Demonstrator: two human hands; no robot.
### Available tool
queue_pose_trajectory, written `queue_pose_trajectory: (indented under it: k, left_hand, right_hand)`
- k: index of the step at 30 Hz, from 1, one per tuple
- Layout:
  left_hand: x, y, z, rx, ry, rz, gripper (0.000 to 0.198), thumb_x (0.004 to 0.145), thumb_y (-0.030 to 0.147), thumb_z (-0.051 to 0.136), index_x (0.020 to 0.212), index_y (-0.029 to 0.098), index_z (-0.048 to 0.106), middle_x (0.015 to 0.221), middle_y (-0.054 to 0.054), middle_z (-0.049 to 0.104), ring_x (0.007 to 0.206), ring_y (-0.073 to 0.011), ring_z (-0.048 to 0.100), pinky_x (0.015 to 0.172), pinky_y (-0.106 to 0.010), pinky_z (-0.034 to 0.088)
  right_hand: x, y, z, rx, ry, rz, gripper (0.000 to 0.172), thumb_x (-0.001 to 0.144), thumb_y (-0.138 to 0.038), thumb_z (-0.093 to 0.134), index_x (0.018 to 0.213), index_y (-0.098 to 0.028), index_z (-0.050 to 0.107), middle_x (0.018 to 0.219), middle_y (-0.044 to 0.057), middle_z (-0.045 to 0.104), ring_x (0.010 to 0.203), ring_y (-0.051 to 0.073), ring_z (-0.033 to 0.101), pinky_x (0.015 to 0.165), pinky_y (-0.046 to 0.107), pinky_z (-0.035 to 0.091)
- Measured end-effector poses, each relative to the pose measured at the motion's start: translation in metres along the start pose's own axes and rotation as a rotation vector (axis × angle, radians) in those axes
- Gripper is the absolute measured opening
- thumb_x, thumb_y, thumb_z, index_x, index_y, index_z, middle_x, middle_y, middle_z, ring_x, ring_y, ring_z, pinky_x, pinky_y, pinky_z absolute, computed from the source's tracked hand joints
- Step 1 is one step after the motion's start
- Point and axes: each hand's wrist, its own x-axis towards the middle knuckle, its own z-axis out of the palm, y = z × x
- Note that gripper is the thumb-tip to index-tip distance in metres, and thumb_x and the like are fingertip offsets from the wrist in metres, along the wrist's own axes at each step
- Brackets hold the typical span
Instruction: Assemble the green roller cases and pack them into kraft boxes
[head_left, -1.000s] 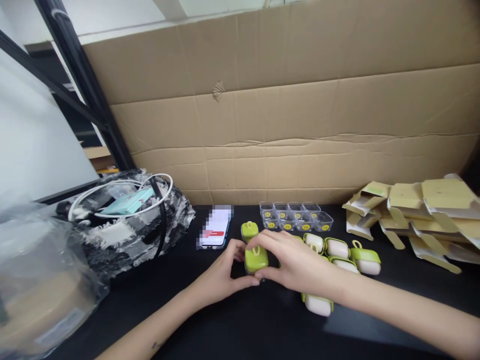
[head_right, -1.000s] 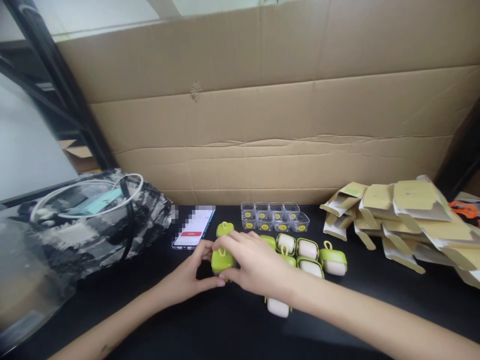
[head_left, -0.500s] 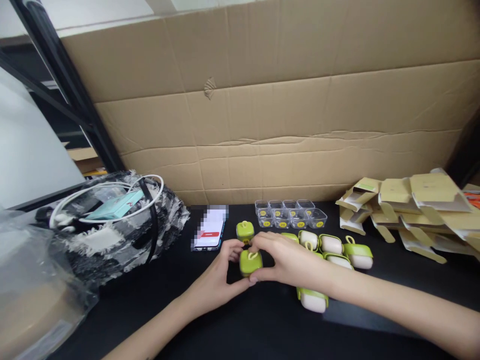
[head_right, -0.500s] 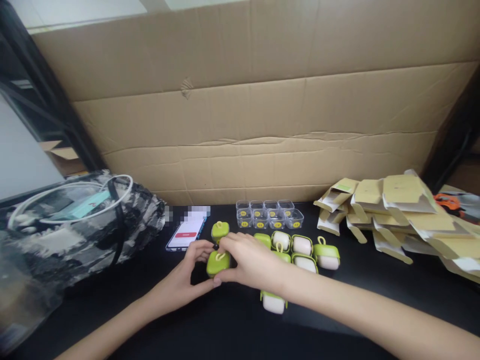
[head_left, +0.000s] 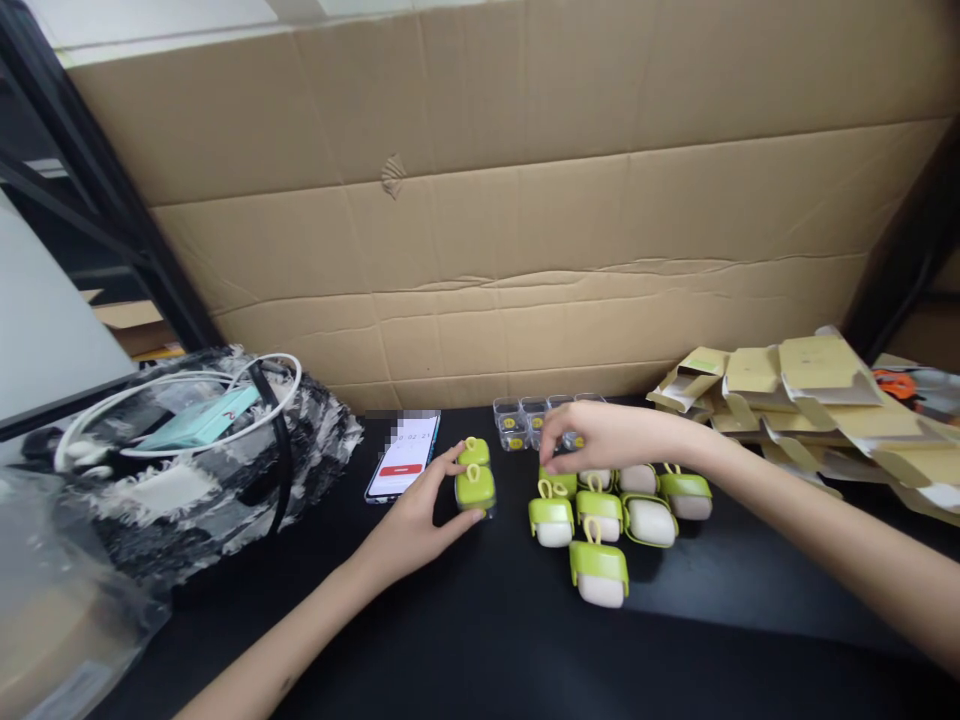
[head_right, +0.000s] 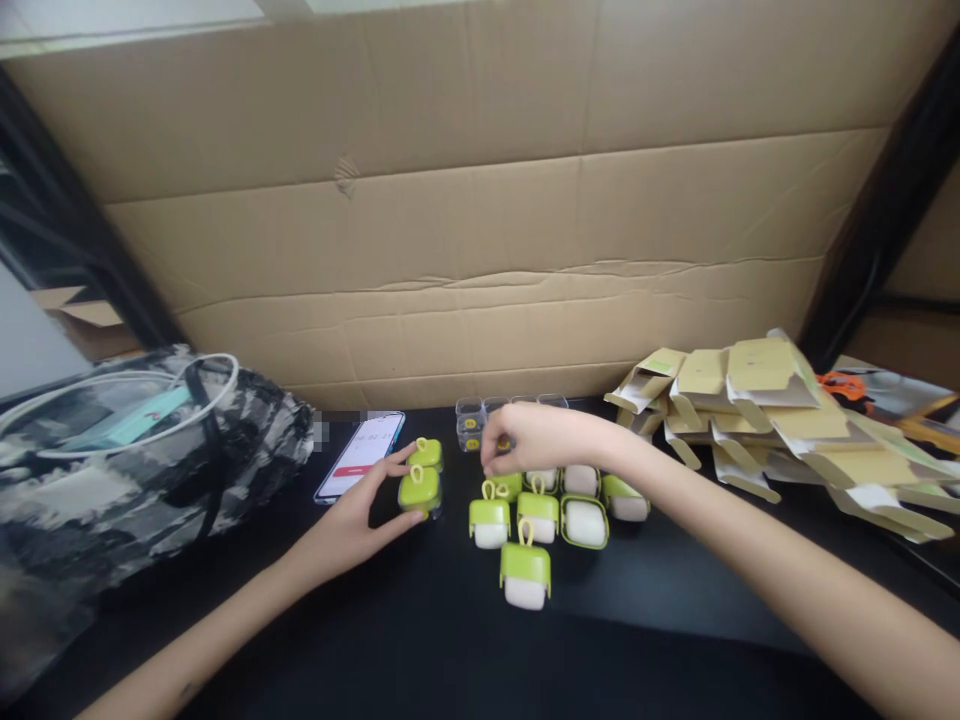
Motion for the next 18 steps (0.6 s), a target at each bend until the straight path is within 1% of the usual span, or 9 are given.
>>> queue_pose_trajectory:
  k: [2, 4, 7, 10, 13, 16, 18]
  left_hand:
    - [0.005, -0.003, -0.002, -0.014, -0.013, 0.001, 0.029, 0.083, 0.033, 0.061, 0.105, 0.025, 0.044, 0.148, -0.012, 0.039, 0.135, -0.0247, 0.039, 0.11, -0.048, 0.031]
    - [0.01, -0.006, -0.004, -0.013, -0.013, 0.007, 0.029, 0.081, 0.032, 0.062, 0.103, 0.025, 0.045, 0.148, -0.012, 0.04, 0.135, -0.0246, 0.039, 0.109, -0.047, 0.031]
    - [0.021, -0.011, -0.005, 0.003, -0.001, 0.016, 0.028, 0.08, 0.031, 0.063, 0.1, 0.023, 0.045, 0.144, -0.015, 0.043, 0.134, -0.0255, 0.041, 0.109, -0.047, 0.031]
    - [0.034, -0.02, -0.005, 0.021, 0.01, 0.04, 0.028, 0.08, 0.031, 0.063, 0.1, 0.022, 0.045, 0.143, -0.016, 0.045, 0.134, -0.0251, 0.04, 0.109, -0.046, 0.031]
    - [0.045, -0.028, -0.004, 0.051, 0.018, 0.073, 0.032, 0.079, 0.027, 0.063, 0.105, 0.021, 0.046, 0.142, -0.015, 0.046, 0.133, -0.0247, 0.041, 0.107, -0.044, 0.035]
    - [0.053, -0.025, -0.005, 0.137, 0.053, 0.078, 0.046, 0.077, 0.027, 0.068, 0.117, 0.017, 0.047, 0.14, -0.014, 0.045, 0.129, -0.0302, 0.043, 0.103, -0.05, 0.037]
    - [0.06, -0.016, -0.005, 0.229, 0.099, 0.068, 0.048, 0.079, 0.031, 0.068, 0.121, 0.017, 0.049, 0.139, -0.012, 0.044, 0.127, -0.0331, 0.042, 0.102, -0.056, 0.035]
  right_hand:
    - [-0.002, -0.003, 0.005, -0.052, -0.069, -0.025, 0.023, 0.077, -0.032, 0.066, 0.096, -0.021, 0.071, 0.099, 0.005, 0.067, 0.094, 0.024, 0.061, 0.085, 0.035, 0.045]
    - [-0.003, -0.008, 0.013, -0.108, -0.102, -0.043, 0.034, 0.075, -0.039, 0.067, 0.102, -0.018, 0.071, 0.106, 0.009, 0.063, 0.103, 0.029, 0.056, 0.09, 0.041, 0.041]
    - [-0.001, -0.013, 0.024, -0.165, -0.14, -0.081, 0.039, 0.071, -0.047, 0.069, 0.095, -0.017, 0.072, 0.11, 0.011, 0.059, 0.108, 0.033, 0.051, 0.093, 0.045, 0.037]
    - [0.002, -0.014, 0.028, -0.189, -0.168, -0.119, 0.041, 0.069, -0.049, 0.071, 0.096, -0.018, 0.07, 0.109, 0.009, 0.059, 0.105, 0.03, 0.052, 0.093, 0.043, 0.036]
    - [0.003, -0.015, 0.027, -0.205, -0.18, -0.131, 0.041, 0.07, -0.048, 0.07, 0.1, -0.019, 0.068, 0.101, 0.007, 0.062, 0.099, 0.028, 0.054, 0.092, 0.043, 0.035]
    - [0.003, -0.018, 0.026, -0.212, -0.196, -0.141, 0.035, 0.071, -0.046, 0.07, 0.095, -0.02, 0.069, 0.091, 0.005, 0.064, 0.092, 0.025, 0.056, 0.09, 0.041, 0.035]
    - [0.003, -0.019, 0.027, -0.21, -0.205, -0.15, 0.032, 0.072, -0.044, 0.071, 0.093, -0.021, 0.068, 0.088, 0.004, 0.064, 0.091, 0.024, 0.057, 0.09, 0.038, 0.035]
